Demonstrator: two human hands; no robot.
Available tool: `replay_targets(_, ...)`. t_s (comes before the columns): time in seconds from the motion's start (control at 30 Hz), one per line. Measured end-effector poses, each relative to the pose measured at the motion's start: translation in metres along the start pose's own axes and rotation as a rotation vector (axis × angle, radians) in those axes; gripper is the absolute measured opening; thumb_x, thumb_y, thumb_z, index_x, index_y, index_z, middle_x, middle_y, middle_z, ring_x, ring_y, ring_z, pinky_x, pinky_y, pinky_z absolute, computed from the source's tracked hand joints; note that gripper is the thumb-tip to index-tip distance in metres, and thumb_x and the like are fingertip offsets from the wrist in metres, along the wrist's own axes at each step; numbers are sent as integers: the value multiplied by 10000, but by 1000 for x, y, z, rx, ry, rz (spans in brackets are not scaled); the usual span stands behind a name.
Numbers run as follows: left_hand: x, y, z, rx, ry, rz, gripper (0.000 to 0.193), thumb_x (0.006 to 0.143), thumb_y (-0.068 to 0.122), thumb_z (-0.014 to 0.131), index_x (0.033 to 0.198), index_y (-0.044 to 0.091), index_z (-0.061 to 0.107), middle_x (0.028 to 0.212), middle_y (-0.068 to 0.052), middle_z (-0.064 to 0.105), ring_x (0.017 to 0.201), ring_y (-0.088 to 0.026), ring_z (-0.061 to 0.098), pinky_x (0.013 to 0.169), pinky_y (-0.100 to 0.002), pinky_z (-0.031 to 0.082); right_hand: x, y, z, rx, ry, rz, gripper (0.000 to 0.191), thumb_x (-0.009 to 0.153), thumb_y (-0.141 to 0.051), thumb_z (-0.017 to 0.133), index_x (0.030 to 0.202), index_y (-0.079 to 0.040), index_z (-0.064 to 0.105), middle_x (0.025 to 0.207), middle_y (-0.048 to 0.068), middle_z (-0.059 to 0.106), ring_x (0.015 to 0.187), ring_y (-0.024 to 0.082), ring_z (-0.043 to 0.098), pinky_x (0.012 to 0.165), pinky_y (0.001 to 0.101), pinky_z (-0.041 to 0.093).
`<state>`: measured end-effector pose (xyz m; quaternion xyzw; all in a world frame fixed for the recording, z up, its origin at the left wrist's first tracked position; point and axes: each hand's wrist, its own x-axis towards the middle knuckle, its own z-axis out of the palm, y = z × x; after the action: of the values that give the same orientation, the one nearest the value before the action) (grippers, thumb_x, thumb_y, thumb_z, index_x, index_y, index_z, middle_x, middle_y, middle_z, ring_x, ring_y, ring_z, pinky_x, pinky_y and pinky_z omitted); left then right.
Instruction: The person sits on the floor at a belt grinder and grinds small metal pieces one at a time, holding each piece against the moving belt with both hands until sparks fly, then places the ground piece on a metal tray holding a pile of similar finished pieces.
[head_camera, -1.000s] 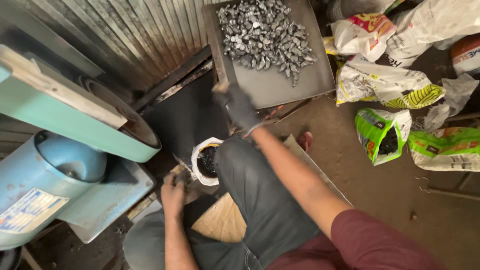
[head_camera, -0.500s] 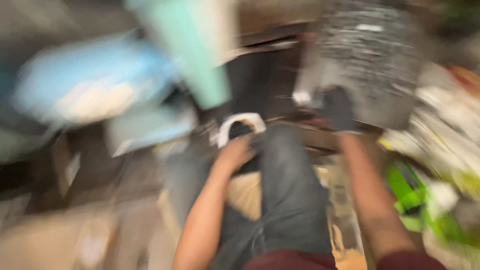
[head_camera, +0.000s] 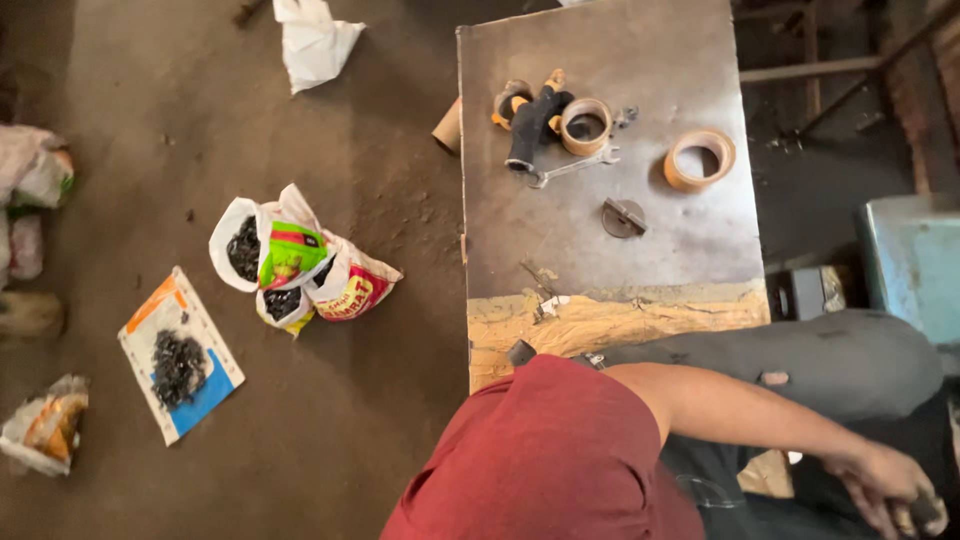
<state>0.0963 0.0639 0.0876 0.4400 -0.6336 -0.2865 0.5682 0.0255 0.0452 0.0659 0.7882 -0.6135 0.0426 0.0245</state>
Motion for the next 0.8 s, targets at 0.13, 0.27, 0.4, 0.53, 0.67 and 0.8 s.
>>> replay_targets(0.13, -13, 6, -17, 394, 119, 495, 402, 801, 496, 842, 977, 152, 733, 861, -84, 721, 777, -287, 695, 632, -344, 577, 1, 30, 4, -8, -87, -21, 355, 992, -427, 577, 1255, -241, 726, 1119, 204, 726, 1035, 419, 673, 897, 516, 509)
replay_targets(0.27, -5, 15, -11, -231, 615, -752, 268, 878, 142, 732, 1059, -28, 633, 881, -221, 703, 807, -384, 739, 675, -500, 586, -7, 27, -15, -5, -162, -17, 378, 997, -463, 571, 1286, -274, 724, 1119, 207, 731, 1018, 420, 684, 875, 514, 519)
replay_targets(0.4, -3, 4, 0, 143, 482, -303, 572, 592, 299, 905, 1054, 27, 705, 982, -137, 758, 936, -262, 734, 827, -365, 575, -17, 38, -39, 21, -209, -11, 402, 1001, -499, 565, 1317, -307, 722, 1119, 210, 737, 1002, 420, 694, 853, 513, 529)
replay_targets(0.53, 5, -21, 13, -73, 349, -134, 451, 747, 69, 727, 1197, 68, 700, 1117, -86, 760, 1086, -210, 726, 1007, -330, 569, -9, 80, -38, 66, -276, 0, 426, 1005, -535, 560, 1347, -340, 721, 1119, 212, 742, 985, 421, 705, 831, 511, 539)
replay_targets(0.67, 18, -30, 32, -261, 121, -91, 633, 774, -24, 615, 1403, 40, 599, 1345, -98, 700, 1236, -210, 698, 1080, -373, 552, 5, 123, -26, 729, -265, -165, 331, 989, -303, 613, 1212, -87, 731, 1072, 209, 739, 957, 349, 706, 855, 454, 531)
replay_targets(0.8, 33, -36, 35, -134, 92, -349, 528, 747, -134, 554, 1246, 19, 633, 1061, -85, 711, 954, -194, 740, 814, -323, 628, 25, 152, -32, 1166, -241, -354, 255, 987, -186, 627, 1149, -30, 745, 1033, 68, 768, 927, 137, 693, 829, 322, 569)
